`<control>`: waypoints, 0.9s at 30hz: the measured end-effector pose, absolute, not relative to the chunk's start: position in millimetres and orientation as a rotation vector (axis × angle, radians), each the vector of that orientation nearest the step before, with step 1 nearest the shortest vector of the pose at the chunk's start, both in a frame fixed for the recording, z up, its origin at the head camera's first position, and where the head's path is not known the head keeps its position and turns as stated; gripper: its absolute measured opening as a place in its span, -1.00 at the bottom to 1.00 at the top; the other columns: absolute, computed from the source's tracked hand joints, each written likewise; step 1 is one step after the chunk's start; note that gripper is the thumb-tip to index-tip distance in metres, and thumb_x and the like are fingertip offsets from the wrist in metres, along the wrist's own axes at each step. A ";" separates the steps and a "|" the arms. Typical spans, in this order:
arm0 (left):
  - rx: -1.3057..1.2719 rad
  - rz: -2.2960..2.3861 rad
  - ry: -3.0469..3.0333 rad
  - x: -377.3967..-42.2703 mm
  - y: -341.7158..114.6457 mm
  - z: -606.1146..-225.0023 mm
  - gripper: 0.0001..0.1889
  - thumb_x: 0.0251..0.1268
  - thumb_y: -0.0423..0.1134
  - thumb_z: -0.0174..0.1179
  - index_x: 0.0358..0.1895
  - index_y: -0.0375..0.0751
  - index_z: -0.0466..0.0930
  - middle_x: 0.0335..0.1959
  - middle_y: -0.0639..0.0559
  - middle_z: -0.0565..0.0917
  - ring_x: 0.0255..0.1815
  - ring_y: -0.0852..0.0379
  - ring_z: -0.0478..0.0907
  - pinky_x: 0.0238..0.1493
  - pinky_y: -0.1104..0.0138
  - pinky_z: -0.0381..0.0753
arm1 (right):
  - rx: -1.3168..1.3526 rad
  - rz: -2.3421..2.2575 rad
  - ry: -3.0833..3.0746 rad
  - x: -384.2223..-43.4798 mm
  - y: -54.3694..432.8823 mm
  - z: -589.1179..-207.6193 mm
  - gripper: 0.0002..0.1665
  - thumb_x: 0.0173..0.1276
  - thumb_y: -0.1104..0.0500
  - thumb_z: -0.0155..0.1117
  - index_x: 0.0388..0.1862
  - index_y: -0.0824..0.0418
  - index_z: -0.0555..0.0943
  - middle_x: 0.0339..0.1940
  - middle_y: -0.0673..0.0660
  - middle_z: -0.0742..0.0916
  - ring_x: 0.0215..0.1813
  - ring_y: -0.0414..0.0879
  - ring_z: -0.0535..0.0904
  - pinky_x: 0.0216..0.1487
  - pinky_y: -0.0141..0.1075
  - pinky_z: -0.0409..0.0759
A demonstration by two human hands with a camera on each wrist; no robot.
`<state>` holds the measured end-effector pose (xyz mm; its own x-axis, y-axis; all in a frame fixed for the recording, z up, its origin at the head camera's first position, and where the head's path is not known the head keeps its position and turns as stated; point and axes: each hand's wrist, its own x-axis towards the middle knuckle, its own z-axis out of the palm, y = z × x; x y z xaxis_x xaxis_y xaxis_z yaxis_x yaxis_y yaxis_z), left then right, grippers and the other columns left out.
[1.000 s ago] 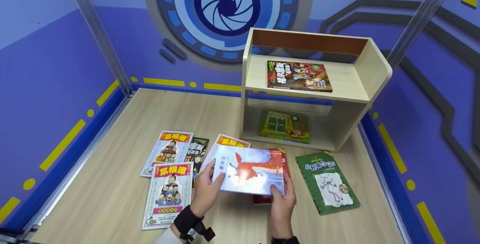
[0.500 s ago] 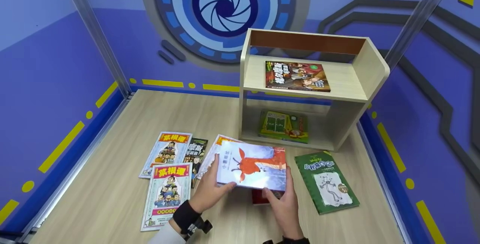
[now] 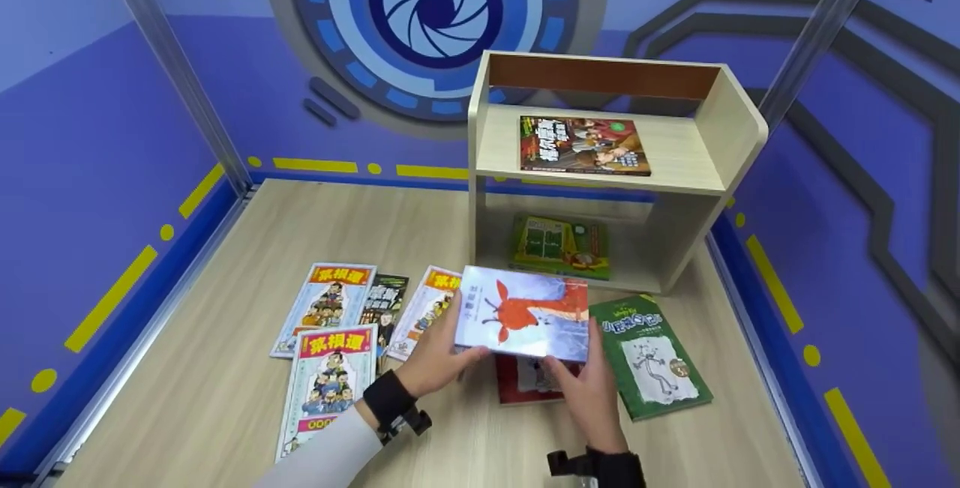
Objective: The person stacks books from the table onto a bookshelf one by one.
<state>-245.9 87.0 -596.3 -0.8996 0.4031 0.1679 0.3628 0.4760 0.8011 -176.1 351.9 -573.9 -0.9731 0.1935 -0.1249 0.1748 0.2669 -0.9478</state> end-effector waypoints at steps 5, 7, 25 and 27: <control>0.716 1.270 2.711 -271.2 108.5 -597.3 0.19 0.33 0.30 0.27 0.68 -0.30 -0.28 0.69 -0.23 -0.03 0.66 -0.06 0.06 0.62 0.17 0.08 | -0.370 1.708 -2.577 -194.8 372.7 -575.4 0.28 0.44 0.08 0.41 0.73 0.09 -0.33 0.74 0.23 -0.09 0.72 0.21 -0.21 0.66 0.13 -0.09; 0.716 1.201 2.738 -281.6 116.4 -597.3 0.16 0.35 0.29 0.25 0.68 -0.32 -0.23 0.68 -0.25 -0.01 0.66 -0.08 0.08 0.62 0.18 0.09 | -0.371 1.699 -2.577 -204.2 380.1 -577.0 0.29 0.43 0.04 0.42 0.73 0.09 -0.32 0.74 0.23 -0.09 0.72 0.21 -0.21 0.66 0.15 -0.10; 0.731 0.876 2.922 -394.3 175.7 -603.4 -0.12 0.52 0.20 0.13 0.66 -0.23 0.03 0.54 -0.29 0.33 0.42 -0.15 0.47 0.46 0.14 0.43 | -0.310 1.416 -2.683 -318.0 420.3 -601.2 0.10 0.59 -0.03 0.19 0.70 0.32 -0.28 0.69 0.43 0.01 0.68 0.33 -0.08 0.66 0.13 -0.07; 0.727 0.855 2.940 -403.8 181.5 -600.4 -0.17 0.55 0.16 0.11 0.65 -0.22 0.05 0.49 -0.28 0.40 0.35 -0.13 0.53 0.39 0.15 0.51 | -0.295 1.392 -2.678 -331.7 423.2 -599.7 0.09 0.58 0.00 0.20 0.70 0.35 -0.26 0.68 0.46 0.03 0.67 0.34 -0.07 0.66 0.11 -0.07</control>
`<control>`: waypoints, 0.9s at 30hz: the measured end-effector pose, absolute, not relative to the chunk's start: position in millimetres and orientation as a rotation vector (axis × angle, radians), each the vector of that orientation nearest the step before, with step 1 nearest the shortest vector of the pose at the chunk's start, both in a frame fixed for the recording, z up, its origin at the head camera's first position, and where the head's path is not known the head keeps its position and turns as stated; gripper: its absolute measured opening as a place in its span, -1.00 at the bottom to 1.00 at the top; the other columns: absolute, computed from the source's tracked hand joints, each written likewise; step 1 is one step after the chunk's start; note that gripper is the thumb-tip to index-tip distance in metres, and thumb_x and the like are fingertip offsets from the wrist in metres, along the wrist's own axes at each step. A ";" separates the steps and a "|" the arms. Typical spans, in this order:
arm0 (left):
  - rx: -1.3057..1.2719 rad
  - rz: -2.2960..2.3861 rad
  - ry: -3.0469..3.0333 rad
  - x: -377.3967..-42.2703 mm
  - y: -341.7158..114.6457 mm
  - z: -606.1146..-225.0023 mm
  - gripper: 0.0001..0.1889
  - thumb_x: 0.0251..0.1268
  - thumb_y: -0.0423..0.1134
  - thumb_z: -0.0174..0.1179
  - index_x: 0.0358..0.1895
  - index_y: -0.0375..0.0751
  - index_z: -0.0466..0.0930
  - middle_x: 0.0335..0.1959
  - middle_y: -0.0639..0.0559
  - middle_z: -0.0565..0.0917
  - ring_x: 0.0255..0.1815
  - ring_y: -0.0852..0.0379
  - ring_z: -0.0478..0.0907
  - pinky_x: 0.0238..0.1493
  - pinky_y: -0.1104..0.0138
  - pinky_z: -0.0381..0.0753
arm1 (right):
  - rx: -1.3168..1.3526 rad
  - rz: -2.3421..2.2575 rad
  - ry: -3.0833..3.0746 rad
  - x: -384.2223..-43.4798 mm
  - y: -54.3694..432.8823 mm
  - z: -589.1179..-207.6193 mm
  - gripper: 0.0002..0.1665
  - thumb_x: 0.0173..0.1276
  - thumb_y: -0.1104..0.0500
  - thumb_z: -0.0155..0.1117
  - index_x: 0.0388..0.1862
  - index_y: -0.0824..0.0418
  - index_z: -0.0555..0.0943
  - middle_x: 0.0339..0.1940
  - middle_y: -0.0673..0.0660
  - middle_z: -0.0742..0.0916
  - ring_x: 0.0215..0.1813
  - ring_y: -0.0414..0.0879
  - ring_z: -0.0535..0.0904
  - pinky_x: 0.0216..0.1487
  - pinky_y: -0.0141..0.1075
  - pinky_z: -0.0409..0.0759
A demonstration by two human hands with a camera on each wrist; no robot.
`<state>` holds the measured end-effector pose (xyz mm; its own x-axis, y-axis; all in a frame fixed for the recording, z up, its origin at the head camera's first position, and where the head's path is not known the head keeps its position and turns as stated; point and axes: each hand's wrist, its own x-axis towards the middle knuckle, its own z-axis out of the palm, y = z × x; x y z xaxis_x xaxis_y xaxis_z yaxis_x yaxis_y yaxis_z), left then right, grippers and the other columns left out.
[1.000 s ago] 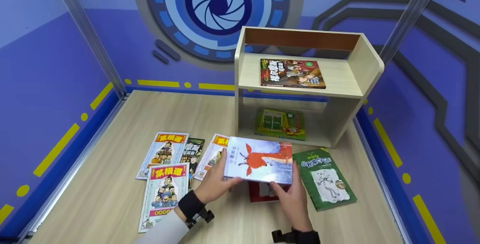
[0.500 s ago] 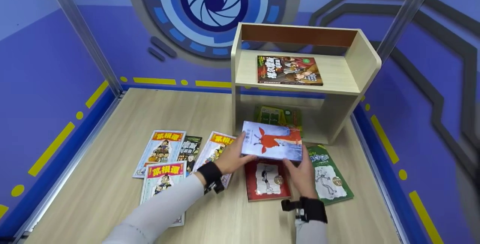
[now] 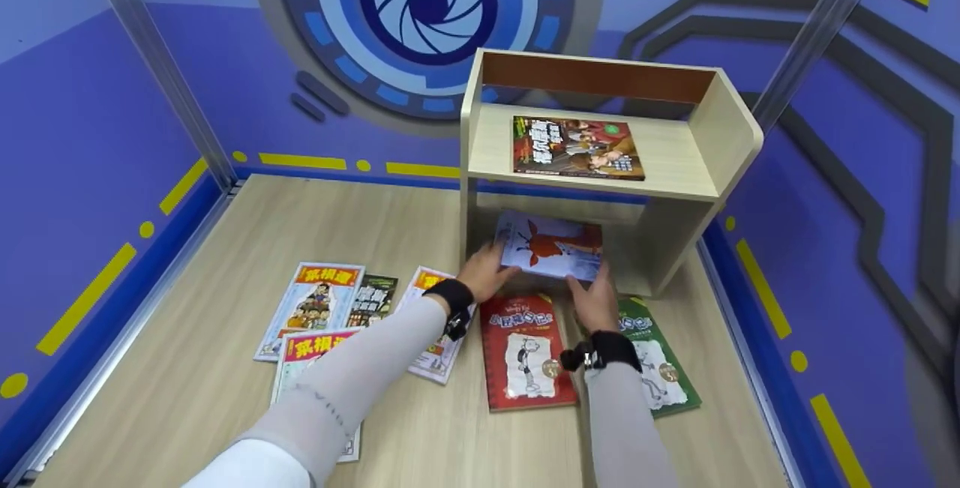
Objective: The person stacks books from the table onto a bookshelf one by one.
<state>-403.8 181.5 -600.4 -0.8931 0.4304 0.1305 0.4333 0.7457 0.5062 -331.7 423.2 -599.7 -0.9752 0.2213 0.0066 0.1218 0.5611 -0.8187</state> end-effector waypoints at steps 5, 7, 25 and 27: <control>-0.735 -0.872 -2.935 -421.5 195.1 -594.5 -0.17 0.57 0.13 0.10 0.66 -0.22 0.01 0.56 -0.28 0.30 0.45 -0.12 0.44 0.43 0.21 0.46 | -0.272 1.402 -2.662 -350.4 435.1 -590.9 0.08 0.60 0.05 0.17 0.68 0.39 -0.30 0.67 0.49 -0.01 0.68 0.34 -0.12 0.67 0.09 -0.10; -0.744 -0.831 -2.945 -428.3 197.9 -593.9 -0.23 0.58 0.12 0.10 0.62 -0.28 0.13 0.50 -0.29 0.39 0.41 -0.11 0.48 0.39 0.22 0.50 | -0.283 1.393 -2.668 -356.0 437.8 -590.6 0.09 0.61 0.07 0.13 0.67 0.41 -0.38 0.67 0.51 -0.09 0.69 0.35 -0.18 0.67 0.12 -0.12; -0.822 -0.747 -2.927 -392.8 198.3 -588.2 -0.12 0.55 0.17 0.10 0.63 -0.36 0.01 0.65 -0.30 0.10 0.60 -0.10 0.21 0.55 0.24 0.28 | -0.369 1.067 -2.768 -322.5 412.3 -614.4 -0.06 0.60 0.07 0.10 0.64 0.50 -0.13 0.54 0.70 0.10 0.48 0.57 0.20 0.51 0.29 0.22; -0.848 -0.797 -2.936 -376.2 191.5 -590.8 -0.10 0.55 0.18 0.10 0.65 -0.34 -0.03 0.67 -0.28 0.03 0.63 -0.11 0.15 0.58 0.23 0.19 | -0.394 1.132 -2.781 -308.8 406.5 -610.2 0.00 0.61 0.00 0.10 0.67 0.42 -0.20 0.59 0.65 0.07 0.51 0.53 0.19 0.53 0.27 0.20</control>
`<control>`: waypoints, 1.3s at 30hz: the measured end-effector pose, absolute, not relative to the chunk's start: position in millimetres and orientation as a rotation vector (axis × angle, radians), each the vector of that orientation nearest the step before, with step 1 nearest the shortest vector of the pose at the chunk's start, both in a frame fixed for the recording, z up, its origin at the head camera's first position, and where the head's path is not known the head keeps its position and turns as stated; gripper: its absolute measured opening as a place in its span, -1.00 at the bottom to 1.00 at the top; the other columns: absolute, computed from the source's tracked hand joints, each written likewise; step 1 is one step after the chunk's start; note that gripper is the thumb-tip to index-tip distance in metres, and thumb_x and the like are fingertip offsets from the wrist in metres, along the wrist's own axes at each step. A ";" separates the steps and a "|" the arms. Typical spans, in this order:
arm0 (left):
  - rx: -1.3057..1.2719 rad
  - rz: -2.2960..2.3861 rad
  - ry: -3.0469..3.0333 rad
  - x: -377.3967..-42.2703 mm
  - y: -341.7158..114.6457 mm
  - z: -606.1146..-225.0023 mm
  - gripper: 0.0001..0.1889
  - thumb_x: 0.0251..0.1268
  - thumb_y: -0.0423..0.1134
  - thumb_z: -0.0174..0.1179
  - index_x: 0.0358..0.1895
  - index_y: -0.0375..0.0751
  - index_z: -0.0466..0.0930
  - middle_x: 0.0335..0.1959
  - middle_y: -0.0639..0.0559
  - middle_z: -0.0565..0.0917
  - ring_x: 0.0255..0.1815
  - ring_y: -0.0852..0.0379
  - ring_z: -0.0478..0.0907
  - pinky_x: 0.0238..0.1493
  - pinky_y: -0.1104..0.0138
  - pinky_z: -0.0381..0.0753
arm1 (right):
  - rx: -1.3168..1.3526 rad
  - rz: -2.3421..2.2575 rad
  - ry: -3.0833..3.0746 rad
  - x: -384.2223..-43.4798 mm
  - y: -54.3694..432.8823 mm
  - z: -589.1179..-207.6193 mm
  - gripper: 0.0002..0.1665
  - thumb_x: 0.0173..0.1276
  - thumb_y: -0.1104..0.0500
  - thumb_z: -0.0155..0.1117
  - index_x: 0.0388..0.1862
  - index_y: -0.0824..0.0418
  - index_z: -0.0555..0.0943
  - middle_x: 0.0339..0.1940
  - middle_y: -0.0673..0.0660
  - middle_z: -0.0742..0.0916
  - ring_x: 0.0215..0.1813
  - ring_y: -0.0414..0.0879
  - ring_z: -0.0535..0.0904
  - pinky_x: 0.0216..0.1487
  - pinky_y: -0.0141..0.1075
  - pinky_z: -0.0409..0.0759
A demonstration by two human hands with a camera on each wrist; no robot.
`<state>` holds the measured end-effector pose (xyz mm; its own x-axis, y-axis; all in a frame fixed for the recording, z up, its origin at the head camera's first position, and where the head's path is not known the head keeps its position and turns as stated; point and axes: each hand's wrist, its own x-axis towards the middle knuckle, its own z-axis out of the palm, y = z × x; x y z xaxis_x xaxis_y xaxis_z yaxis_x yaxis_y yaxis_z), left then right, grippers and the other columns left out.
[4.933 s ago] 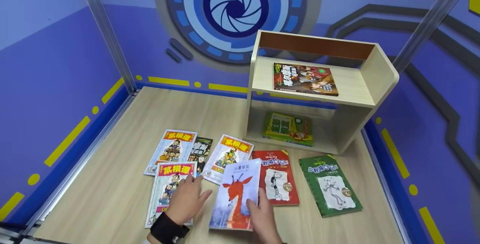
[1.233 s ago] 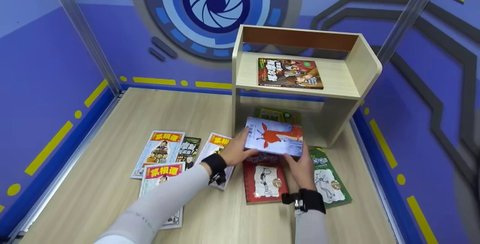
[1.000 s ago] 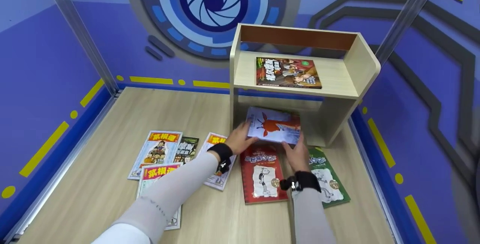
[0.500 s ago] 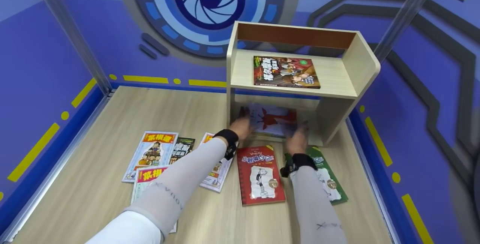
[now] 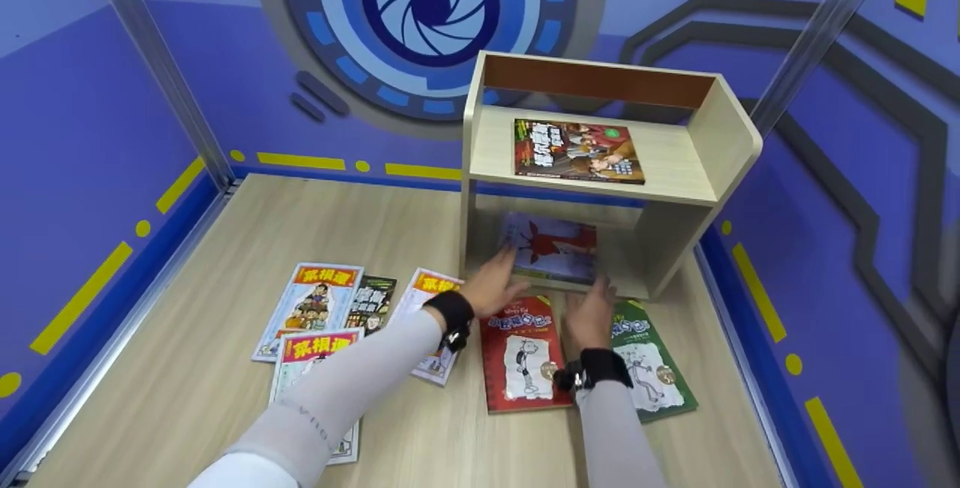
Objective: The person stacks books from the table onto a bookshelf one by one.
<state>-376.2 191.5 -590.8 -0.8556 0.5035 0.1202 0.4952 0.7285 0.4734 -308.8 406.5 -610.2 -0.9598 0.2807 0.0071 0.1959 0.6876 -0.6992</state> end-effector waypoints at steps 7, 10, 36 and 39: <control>0.896 0.947 2.813 -315.1 155.0 -606.3 -0.11 0.57 0.21 0.03 0.65 -0.35 -0.03 0.67 -0.31 -0.02 0.68 -0.17 -0.01 0.63 0.10 0.06 | -0.552 1.269 -2.775 -256.3 387.6 -601.7 0.18 0.53 -0.10 0.23 0.70 0.34 -0.30 0.66 0.51 -0.01 0.63 0.45 -0.03 0.60 0.27 -0.01; 0.879 1.026 2.781 -288.1 129.4 -612.5 -0.11 0.58 0.19 0.02 0.64 -0.40 -0.03 0.66 -0.35 -0.02 0.69 -0.18 -0.05 0.64 0.05 0.04 | -0.579 1.283 -2.776 -241.5 372.4 -600.3 0.16 0.48 -0.11 0.27 0.68 0.41 -0.16 0.62 0.55 0.10 0.60 0.47 0.04 0.57 0.28 0.06; 0.616 1.115 2.626 -184.2 95.4 -635.0 -0.45 0.54 -0.07 0.15 0.37 -0.41 0.50 0.36 -0.31 0.56 0.48 -0.24 0.41 0.49 0.02 0.39 | -0.691 1.044 -3.070 -203.5 338.6 -626.6 0.14 0.02 -0.18 0.68 0.19 0.61 0.30 0.02 0.51 0.58 0.04 0.30 0.55 0.15 0.18 0.57; 0.627 1.141 2.643 -185.6 92.3 -632.9 -0.48 0.52 -0.09 0.17 0.35 -0.40 0.52 0.33 -0.30 0.59 0.44 -0.21 0.46 0.46 0.04 0.43 | -0.710 1.150 -3.013 -199.4 337.7 -630.0 -0.05 0.15 -0.10 0.61 0.14 0.55 0.32 -0.04 0.44 0.62 -0.02 0.23 0.58 0.07 0.08 0.59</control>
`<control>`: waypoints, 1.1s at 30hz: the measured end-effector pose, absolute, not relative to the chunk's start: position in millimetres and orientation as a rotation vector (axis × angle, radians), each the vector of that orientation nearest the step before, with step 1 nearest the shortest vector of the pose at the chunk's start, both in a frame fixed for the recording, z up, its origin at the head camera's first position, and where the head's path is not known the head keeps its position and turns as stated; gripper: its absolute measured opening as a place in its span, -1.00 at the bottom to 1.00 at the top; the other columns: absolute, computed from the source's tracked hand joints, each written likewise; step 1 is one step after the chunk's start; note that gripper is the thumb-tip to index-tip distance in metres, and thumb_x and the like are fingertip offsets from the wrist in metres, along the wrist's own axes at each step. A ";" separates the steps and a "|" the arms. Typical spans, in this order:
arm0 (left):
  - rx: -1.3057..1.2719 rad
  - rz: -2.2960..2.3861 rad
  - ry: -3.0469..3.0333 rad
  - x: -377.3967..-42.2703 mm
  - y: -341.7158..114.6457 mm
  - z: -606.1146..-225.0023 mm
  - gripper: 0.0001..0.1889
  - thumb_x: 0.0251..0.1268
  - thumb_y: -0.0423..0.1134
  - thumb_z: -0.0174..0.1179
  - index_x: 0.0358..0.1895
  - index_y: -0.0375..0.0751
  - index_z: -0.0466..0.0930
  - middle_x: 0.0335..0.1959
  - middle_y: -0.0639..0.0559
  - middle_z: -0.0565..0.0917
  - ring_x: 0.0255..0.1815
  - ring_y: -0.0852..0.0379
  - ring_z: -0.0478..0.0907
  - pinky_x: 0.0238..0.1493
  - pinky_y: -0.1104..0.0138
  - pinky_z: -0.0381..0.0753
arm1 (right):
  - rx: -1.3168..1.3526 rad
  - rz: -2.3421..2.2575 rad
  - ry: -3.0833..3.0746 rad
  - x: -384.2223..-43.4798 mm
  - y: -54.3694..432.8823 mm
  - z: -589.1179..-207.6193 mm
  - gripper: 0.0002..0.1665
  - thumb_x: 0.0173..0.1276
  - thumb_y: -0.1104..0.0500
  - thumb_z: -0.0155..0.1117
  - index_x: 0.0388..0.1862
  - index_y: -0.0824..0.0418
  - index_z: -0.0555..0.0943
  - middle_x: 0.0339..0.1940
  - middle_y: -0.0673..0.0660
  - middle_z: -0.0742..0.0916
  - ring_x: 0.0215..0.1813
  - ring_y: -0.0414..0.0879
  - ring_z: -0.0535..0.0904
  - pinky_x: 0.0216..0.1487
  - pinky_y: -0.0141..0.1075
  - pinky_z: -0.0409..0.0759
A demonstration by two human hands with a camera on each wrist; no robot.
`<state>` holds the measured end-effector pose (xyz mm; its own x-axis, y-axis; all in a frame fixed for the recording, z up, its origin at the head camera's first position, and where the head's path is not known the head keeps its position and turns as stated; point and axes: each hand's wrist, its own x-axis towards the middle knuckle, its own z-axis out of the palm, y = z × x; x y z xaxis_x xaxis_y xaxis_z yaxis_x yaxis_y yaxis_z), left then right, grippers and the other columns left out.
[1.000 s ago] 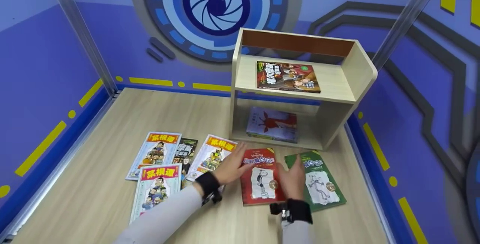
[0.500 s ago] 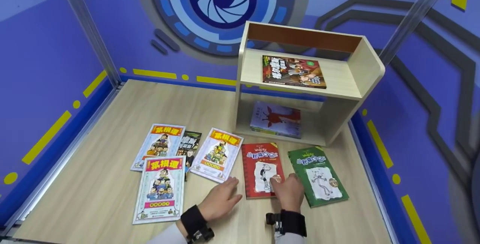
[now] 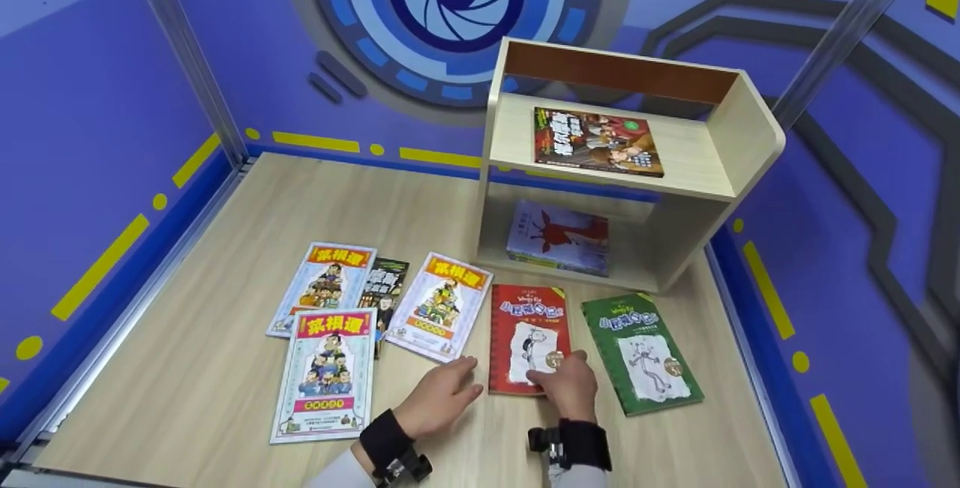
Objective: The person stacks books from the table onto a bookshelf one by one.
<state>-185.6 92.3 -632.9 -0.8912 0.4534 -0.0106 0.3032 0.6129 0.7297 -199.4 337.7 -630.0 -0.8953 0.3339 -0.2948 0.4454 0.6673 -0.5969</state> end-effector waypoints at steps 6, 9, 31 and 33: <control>0.565 1.417 2.530 -186.6 86.2 -623.7 -0.51 0.52 -0.09 0.17 0.34 -0.34 0.55 0.24 -0.19 0.66 0.31 -0.11 0.57 0.36 0.05 0.52 | 0.636 -1.471 2.608 -185.6 340.1 -646.9 -0.48 0.56 -0.01 0.22 0.20 0.38 0.39 -0.18 0.26 0.66 -0.47 -0.06 0.63 -0.47 -0.27 0.59; 0.486 1.627 2.465 -188.6 82.0 -617.4 -0.53 0.52 -0.13 0.16 0.35 -0.34 0.54 0.29 -0.20 0.62 0.36 -0.16 0.52 0.41 -0.02 0.46 | 0.668 -1.678 2.482 -179.2 344.3 -645.9 -0.53 0.62 0.01 0.14 0.28 0.30 0.37 -0.24 0.17 0.66 -0.62 -0.14 0.57 -0.63 -0.34 0.52; 0.450 1.796 1.958 -224.2 25.4 -606.5 -0.53 0.58 -0.03 0.12 0.32 -0.30 0.52 -0.07 -0.12 0.72 -0.24 0.05 0.71 -0.21 0.22 0.76 | -0.329 -1.771 1.900 -153.0 365.2 -584.4 -0.64 0.68 0.18 0.03 0.20 0.47 0.38 -0.34 0.24 0.81 -0.56 -0.16 0.71 -0.69 -0.47 0.45; 0.516 1.758 1.957 -224.0 24.2 -607.7 -0.56 0.57 -0.02 0.13 0.29 -0.23 0.55 -0.14 -0.04 0.73 -0.32 0.14 0.69 -0.29 0.29 0.74 | -0.321 -1.769 1.893 -155.6 360.4 -585.0 -0.63 0.67 0.18 0.03 0.19 0.49 0.36 -0.34 0.27 0.81 -0.56 -0.15 0.71 -0.70 -0.47 0.44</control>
